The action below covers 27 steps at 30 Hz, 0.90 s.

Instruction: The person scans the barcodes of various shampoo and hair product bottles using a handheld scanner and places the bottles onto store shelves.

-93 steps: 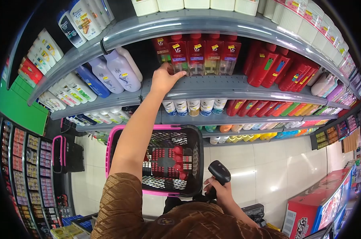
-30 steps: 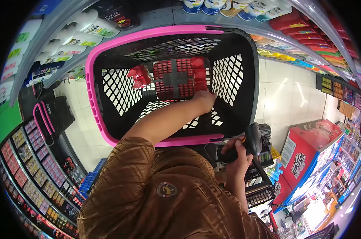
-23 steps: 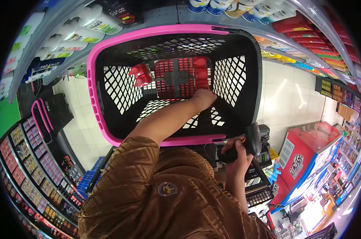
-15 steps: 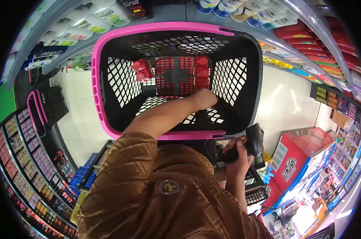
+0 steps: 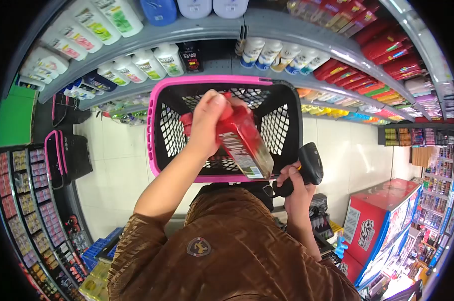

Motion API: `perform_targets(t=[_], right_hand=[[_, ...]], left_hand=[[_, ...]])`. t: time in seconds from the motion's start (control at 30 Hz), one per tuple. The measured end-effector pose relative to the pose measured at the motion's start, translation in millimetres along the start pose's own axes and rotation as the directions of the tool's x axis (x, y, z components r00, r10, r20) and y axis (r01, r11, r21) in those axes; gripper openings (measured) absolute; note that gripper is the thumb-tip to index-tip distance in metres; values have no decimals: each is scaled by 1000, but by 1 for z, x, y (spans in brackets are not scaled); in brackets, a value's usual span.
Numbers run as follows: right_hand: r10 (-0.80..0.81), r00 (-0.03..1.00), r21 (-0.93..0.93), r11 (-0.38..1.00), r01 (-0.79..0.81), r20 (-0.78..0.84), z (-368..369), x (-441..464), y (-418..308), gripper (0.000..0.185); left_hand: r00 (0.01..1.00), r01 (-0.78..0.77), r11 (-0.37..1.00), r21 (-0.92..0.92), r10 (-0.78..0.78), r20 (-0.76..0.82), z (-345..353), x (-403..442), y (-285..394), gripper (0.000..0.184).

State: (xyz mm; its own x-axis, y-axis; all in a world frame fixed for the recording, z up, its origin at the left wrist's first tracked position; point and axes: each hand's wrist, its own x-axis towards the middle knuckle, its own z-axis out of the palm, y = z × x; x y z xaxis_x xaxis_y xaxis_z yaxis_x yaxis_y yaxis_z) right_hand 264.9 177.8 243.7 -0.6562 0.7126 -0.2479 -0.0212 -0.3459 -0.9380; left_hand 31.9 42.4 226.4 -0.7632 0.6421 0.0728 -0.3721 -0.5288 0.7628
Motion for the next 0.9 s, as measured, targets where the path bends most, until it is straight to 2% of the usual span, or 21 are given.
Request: perform_targets(t=[0.03,0.1,0.13,0.17,0.2,0.23,0.3,0.33,0.37,0.4,0.43,0.5,0.6,0.63,0.7,0.77,0.8,0.87,0.9], right_hand=[[-13,999,-47,999,15,46,4,-4,-5,15],[-83,993,-90,992,91,85,12,-11,-13,18],[-133,984,-128,981,148,116,17,-13,-17,22],[-179,973,-164,965,203,149,19,-13,-21,26],[-137,966,-186,966,179,220,16,-14,-24,39],[-97,951,-275,944,181,295,13,-12,-25,49],[-228,909,-164,940,299,348,25,-12,-25,44],[-240,902,-165,935,315,360,20,-9,-27,44],[-185,907,-208,938,279,379,11,-5,-26,41],[-135,908,-248,937,248,397,8,-2,-27,39],[-157,898,-241,931,273,411,16,-2,-37,39],[20,955,1,1000,-22,297,35,-11,-57,36],[53,954,38,997,-67,294,51,-10,-56,41],[84,956,71,992,-108,282,56,-11,-56,44],[102,942,76,988,-133,321,59,-9,-53,48],[154,917,21,985,-174,367,61,-15,-51,47],[153,917,20,985,-172,368,59,-16,-51,47],[-1,856,-130,988,80,516,54,-16,-53,43],[-63,802,-186,959,214,595,57,-15,-55,41]], left_hand=[[990,60,995,-83,-70,-119,9,-7,14,45],[969,134,972,-192,-169,-180,10,-11,30,49],[974,109,975,-194,-144,-176,12,-13,36,49],[963,160,956,-247,-206,-172,13,-15,42,51],[949,214,930,-300,-271,-164,17,-17,48,53],[953,197,931,-306,-255,-161,24,-18,52,53],[852,127,936,-327,-272,-448,44,-17,61,55],[860,121,924,-363,-280,-427,42,-18,60,55],[866,107,925,-365,-267,-422,43,-20,59,55],[900,48,913,-404,-215,-379,45,-23,59,54],[930,-11,897,-442,-154,-334,47,-24,58,54],[986,-44,865,-499,-42,-161,58,-37,50,60],[999,-12,942,-335,1,-32,81,-67,10,63],[996,-83,970,-227,80,-25,82,-71,2,67],[1000,-2,959,-284,-1,-12,86,-85,-3,69],[999,6,972,-233,-15,-38,81,-89,3,71],[1000,21,971,-239,-25,-16,76,-89,9,72],[999,29,961,-274,-23,28,66,-86,13,77],[998,-39,962,-269,26,-53,67,-84,20,76]])
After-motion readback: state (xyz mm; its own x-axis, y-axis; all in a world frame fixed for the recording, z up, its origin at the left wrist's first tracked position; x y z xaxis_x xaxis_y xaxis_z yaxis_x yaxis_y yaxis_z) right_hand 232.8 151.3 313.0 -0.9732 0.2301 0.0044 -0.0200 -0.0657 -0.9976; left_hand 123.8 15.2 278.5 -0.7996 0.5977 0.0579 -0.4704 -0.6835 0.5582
